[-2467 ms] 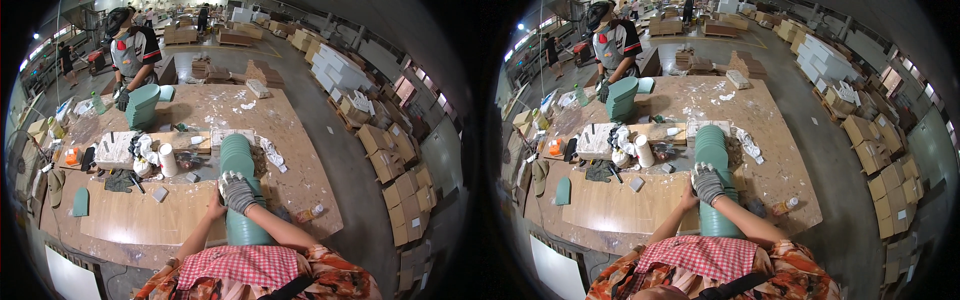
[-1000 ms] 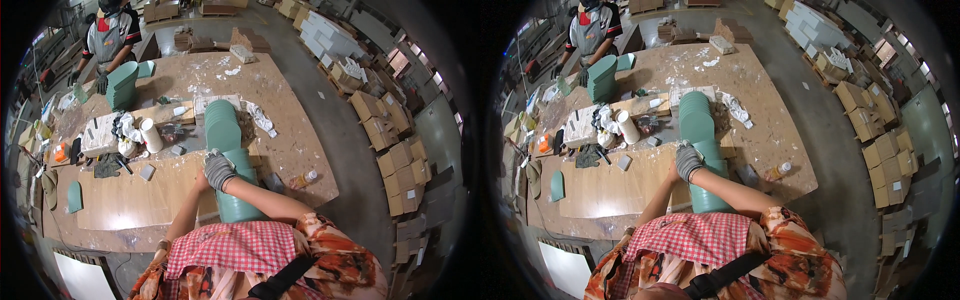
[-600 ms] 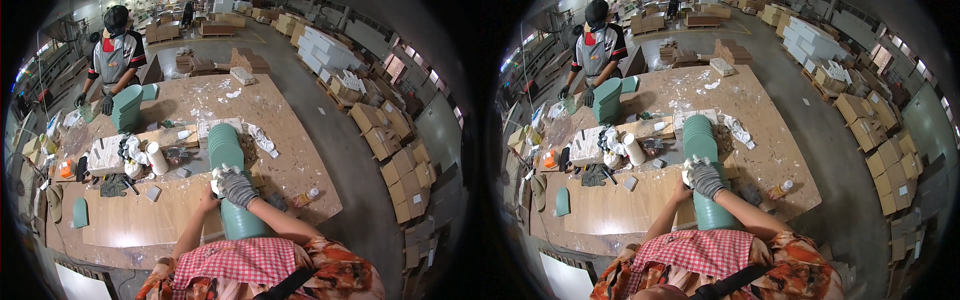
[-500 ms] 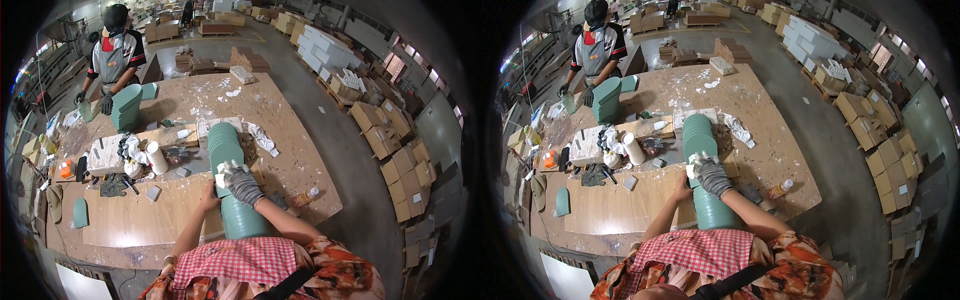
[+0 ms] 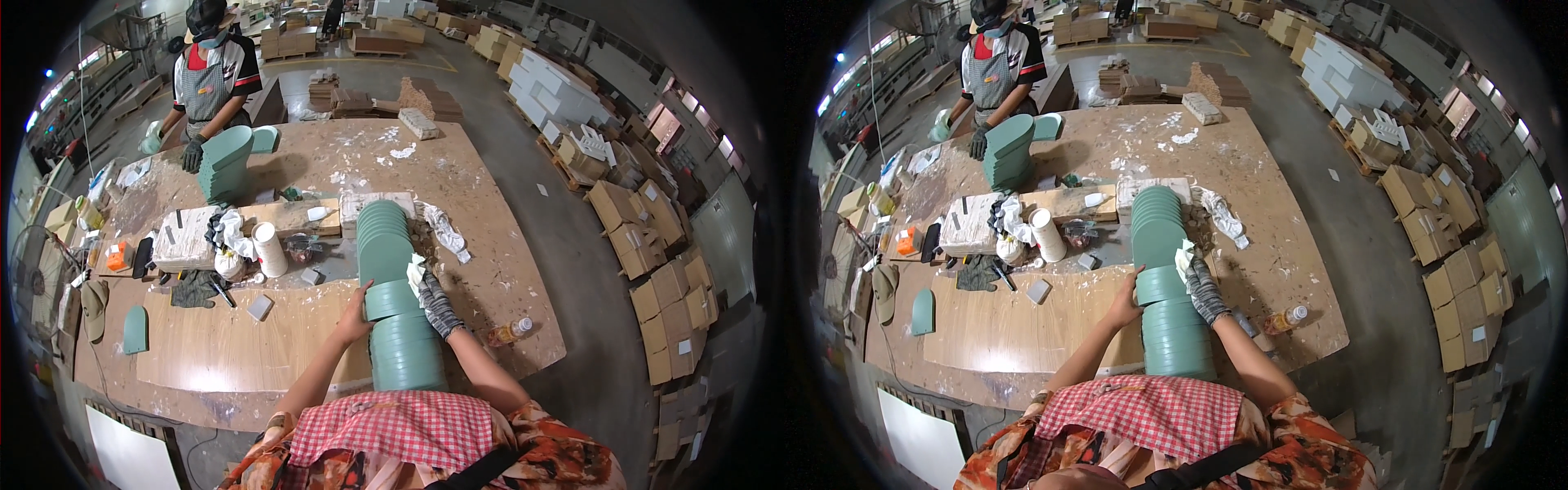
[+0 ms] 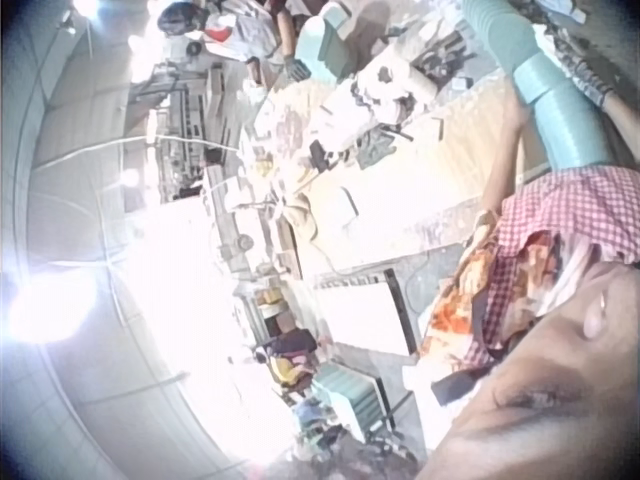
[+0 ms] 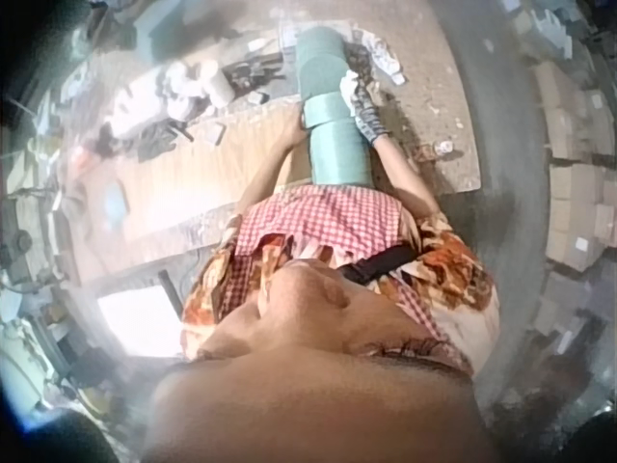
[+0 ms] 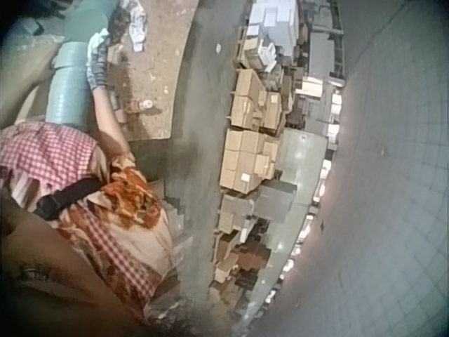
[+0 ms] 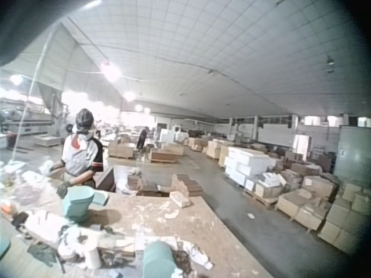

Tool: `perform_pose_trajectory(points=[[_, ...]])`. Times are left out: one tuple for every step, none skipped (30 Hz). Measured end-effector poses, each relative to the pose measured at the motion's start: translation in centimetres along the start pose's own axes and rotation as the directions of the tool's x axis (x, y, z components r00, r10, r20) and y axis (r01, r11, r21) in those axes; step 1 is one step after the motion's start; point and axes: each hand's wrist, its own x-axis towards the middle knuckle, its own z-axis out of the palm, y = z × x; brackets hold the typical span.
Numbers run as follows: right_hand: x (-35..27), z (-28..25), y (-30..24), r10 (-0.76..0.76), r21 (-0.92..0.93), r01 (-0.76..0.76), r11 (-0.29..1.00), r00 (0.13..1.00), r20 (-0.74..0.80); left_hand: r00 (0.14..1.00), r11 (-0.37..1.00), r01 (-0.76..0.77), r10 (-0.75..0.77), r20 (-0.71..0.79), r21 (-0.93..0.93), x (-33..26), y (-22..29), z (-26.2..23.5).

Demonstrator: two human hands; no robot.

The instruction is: The person wipes a stack of green circular furniture parts using a cloth held in a gloved hand, handling the parts one by one and placing them on a stack.

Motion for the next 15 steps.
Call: perform_pose_trajectory(points=[[0.0,-0.6,0.4,0.0,0.002,0.0,1.0,1.0,-0.002,1.0,1.0,-0.009,0.009,0.01,-0.005,0.2,0.1,0.1],[0.1,-0.4,0.3,0.009,0.062,-0.01,0.998,1.0,0.021,1.0,1.0,-0.012,0.013,0.012,-0.013,0.1,0.2,-0.1],[0.1,-0.2,0.2,0.017,0.122,-0.022,0.992,0.999,0.043,1.0,1.0,-0.008,0.008,0.006,-0.013,0.1,0.2,-0.2],[0.2,0.0,0.0,0.02,0.122,-0.026,0.992,0.999,0.049,1.0,0.999,0.006,-0.006,0.015,0.038,0.0,0.3,-0.3],[0.1,-0.2,0.2,0.017,0.059,-0.019,0.998,0.999,0.04,0.999,0.996,0.016,-0.018,0.026,0.088,0.0,0.4,-0.3],[0.1,-0.3,0.4,0.012,-0.004,-0.012,1.0,0.999,0.03,1.0,0.996,0.017,-0.02,0.025,0.088,0.0,0.3,-0.2],[-0.2,-0.5,0.6,0.012,-0.004,-0.012,1.0,0.999,0.032,1.0,0.994,0.003,-0.005,0.018,0.106,0.1,0.4,-0.1],[-0.5,-0.6,0.8,-0.062,-0.214,0.058,0.975,0.998,-0.01,1.0,0.992,-0.01,0.009,0.011,0.126,0.1,0.3,0.0],[-0.7,-0.7,1.0,-0.144,-0.416,0.116,0.902,0.989,-0.036,1.0,0.992,-0.009,0.008,0.009,0.127,0.1,0.2,0.0],[-0.8,-0.8,1.1,-0.144,-0.415,0.117,0.902,0.989,-0.034,1.0,0.993,-0.023,0.022,0.005,0.118,0.0,0.2,0.1],[-1.0,-0.7,0.9,-0.124,-0.474,0.088,0.876,0.991,-0.046,0.999,0.993,-0.035,0.035,0.0,0.109,0.0,0.1,0.1],[-1.1,-0.6,0.7,-0.105,-0.53,0.058,0.846,0.993,-0.059,0.999,0.993,-0.034,0.034,-0.005,0.11,-0.1,-0.1,0.0],[-1.2,-0.4,0.4,-0.106,-0.53,0.061,0.846,0.993,-0.054,0.997,0.991,-0.068,0.07,-0.017,0.118,-0.1,-0.2,-0.1],[-1.3,-0.3,0.0,-0.069,-0.504,0.032,0.863,0.996,-0.054,0.994,0.987,-0.104,0.108,-0.025,0.125,0.0,0.0,-0.1],[-1.4,-0.2,-0.4,-0.033,-0.478,0.003,0.878,0.998,-0.053,0.994,0.987,-0.106,0.11,-0.026,0.124,-0.1,0.3,-0.2]])
